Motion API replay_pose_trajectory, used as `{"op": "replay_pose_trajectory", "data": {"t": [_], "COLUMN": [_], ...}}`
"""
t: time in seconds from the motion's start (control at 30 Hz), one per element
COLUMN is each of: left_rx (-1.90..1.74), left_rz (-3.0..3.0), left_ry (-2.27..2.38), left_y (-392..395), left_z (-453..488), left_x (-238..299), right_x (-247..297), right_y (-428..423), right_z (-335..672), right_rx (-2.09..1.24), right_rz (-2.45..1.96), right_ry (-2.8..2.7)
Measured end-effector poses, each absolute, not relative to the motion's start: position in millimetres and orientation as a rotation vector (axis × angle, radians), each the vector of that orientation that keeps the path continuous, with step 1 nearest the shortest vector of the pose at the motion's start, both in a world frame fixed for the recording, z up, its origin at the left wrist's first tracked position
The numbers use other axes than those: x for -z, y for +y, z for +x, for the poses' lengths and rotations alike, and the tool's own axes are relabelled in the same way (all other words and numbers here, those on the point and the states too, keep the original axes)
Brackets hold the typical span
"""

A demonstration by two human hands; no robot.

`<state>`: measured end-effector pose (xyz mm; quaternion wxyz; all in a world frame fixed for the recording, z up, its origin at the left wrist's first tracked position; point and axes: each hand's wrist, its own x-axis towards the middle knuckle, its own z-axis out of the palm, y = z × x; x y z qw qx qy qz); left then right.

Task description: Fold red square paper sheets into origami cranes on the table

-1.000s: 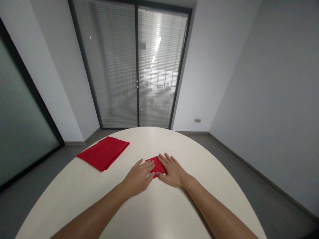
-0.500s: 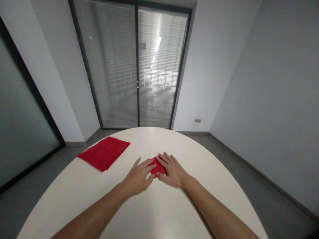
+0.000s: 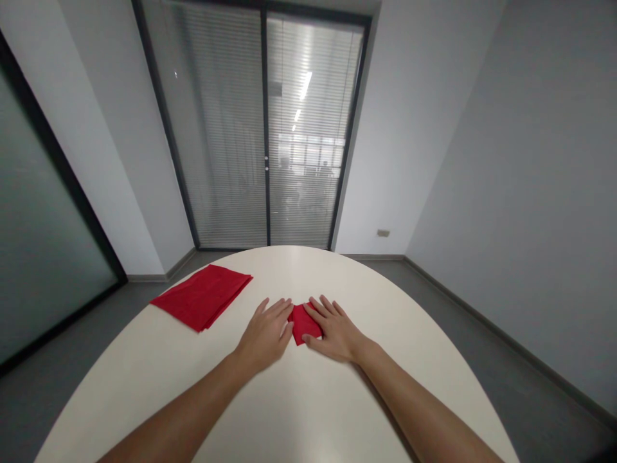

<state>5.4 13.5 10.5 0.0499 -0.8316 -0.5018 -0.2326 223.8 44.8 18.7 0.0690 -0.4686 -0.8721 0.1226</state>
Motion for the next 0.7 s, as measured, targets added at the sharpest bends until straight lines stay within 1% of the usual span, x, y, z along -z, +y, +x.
{"op": "replay_pose_trajectory", "data": {"t": [0.13, 0.23, 0.4, 0.57, 0.7], "left_rx": [0.765, 0.723, 0.607, 0.608, 0.64], "left_rz": [-2.584, -2.661, -2.691, -2.684, -2.681], "left_ry": [-1.426, -1.366, -1.522, -1.533, -1.515], "left_y": [12.5, 12.1, 13.5, 15.1, 15.3], "left_z": [4.7, 4.4, 4.1, 3.7, 3.1], "left_x": [-14.3, -11.9, -4.1, -1.7, -2.9], "right_x": [-20.4, -20.7, -19.0, -22.4, -26.3], "right_y": [44.1, 43.7, 43.8, 43.5, 43.5], "right_z": [223.3, 223.3, 223.3, 221.7, 222.2], "right_rx": [-0.368, -0.36, -0.334, -0.274, -0.359], "right_rz": [-1.41, -1.407, -1.392, -1.283, -1.151], "right_ry": [-2.624, -2.625, -2.615, -2.623, -2.698]}}
